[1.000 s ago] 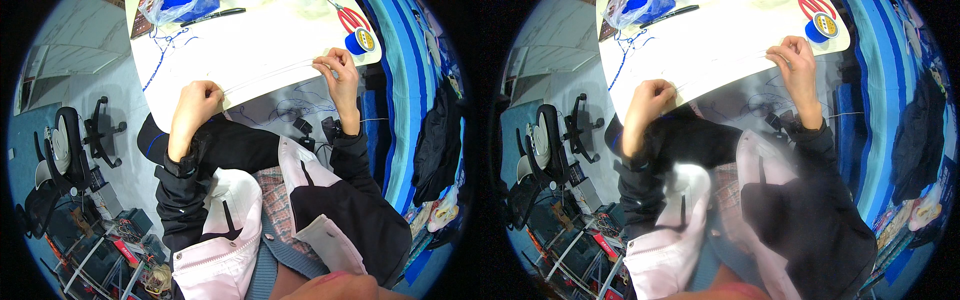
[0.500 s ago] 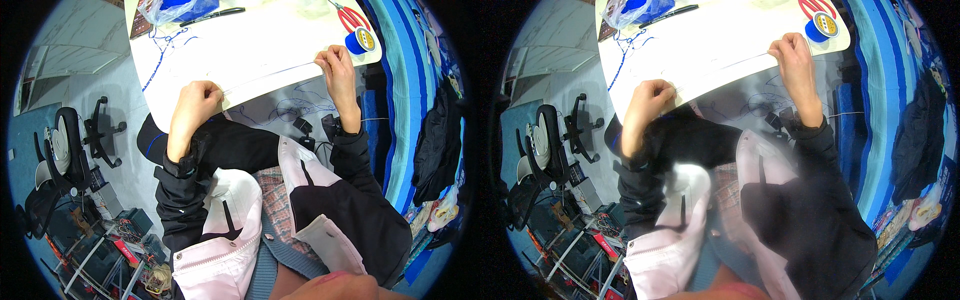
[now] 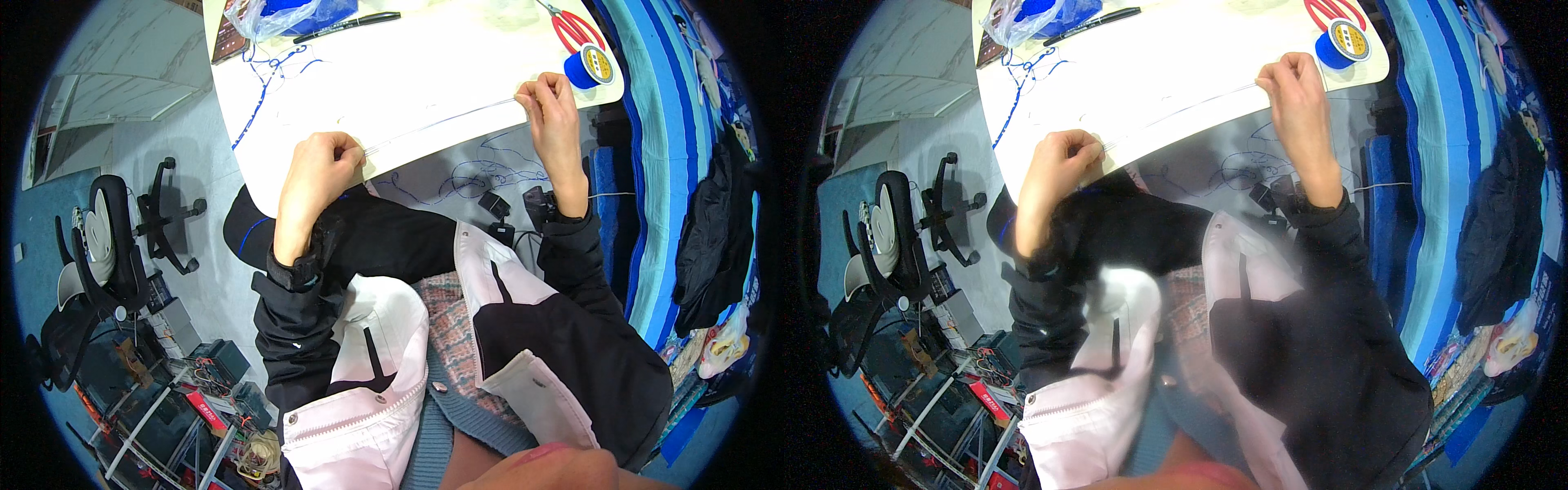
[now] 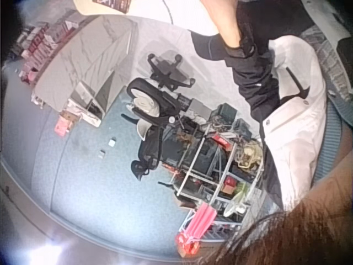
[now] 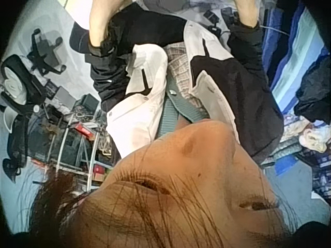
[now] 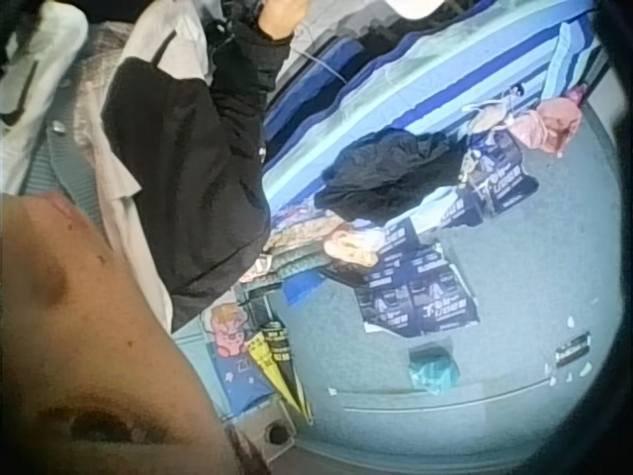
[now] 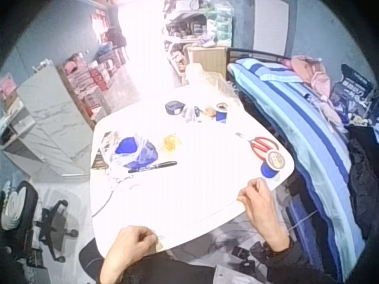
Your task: The person threads a blue wire through small beads on a table, then cuts the wire with scissors and continues threading additional beads. The person repeats this process, laying out multiple parallel beaded wire segments on the table.
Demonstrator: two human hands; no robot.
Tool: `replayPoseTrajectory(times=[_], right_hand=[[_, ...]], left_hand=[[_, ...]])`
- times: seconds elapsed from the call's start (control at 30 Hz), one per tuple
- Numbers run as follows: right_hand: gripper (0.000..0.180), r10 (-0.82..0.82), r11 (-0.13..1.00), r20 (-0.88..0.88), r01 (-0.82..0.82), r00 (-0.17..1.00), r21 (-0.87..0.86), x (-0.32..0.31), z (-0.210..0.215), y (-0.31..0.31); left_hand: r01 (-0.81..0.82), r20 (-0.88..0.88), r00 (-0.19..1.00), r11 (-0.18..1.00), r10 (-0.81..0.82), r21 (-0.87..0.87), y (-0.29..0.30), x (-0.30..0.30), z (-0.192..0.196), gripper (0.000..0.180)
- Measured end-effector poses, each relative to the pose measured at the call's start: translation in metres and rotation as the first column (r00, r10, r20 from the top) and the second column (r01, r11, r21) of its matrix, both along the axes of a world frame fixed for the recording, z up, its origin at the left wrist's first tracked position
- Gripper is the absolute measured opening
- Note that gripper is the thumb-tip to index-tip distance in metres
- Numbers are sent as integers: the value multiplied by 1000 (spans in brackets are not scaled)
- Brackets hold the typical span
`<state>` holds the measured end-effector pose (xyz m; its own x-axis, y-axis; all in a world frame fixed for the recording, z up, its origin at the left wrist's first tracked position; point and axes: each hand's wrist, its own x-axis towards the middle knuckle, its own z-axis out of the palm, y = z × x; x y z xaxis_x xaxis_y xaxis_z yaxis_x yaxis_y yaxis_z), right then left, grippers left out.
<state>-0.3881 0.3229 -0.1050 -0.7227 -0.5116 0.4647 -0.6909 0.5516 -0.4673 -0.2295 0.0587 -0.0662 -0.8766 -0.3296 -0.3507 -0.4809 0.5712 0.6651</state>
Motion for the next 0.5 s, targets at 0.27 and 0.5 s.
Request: replayPoseTrajectory(times=[0.27,0.5], right_hand=[[9,-136,987,-29,133,990,-85,0,-1,14],[9,45,992,-38,-49,998,-118,22,10,-8]], left_hand=[[20,-32,999,1000,-21,-14,1,1,-1,18],[47,13,999,995,-46,-84,2,2,4,19]])
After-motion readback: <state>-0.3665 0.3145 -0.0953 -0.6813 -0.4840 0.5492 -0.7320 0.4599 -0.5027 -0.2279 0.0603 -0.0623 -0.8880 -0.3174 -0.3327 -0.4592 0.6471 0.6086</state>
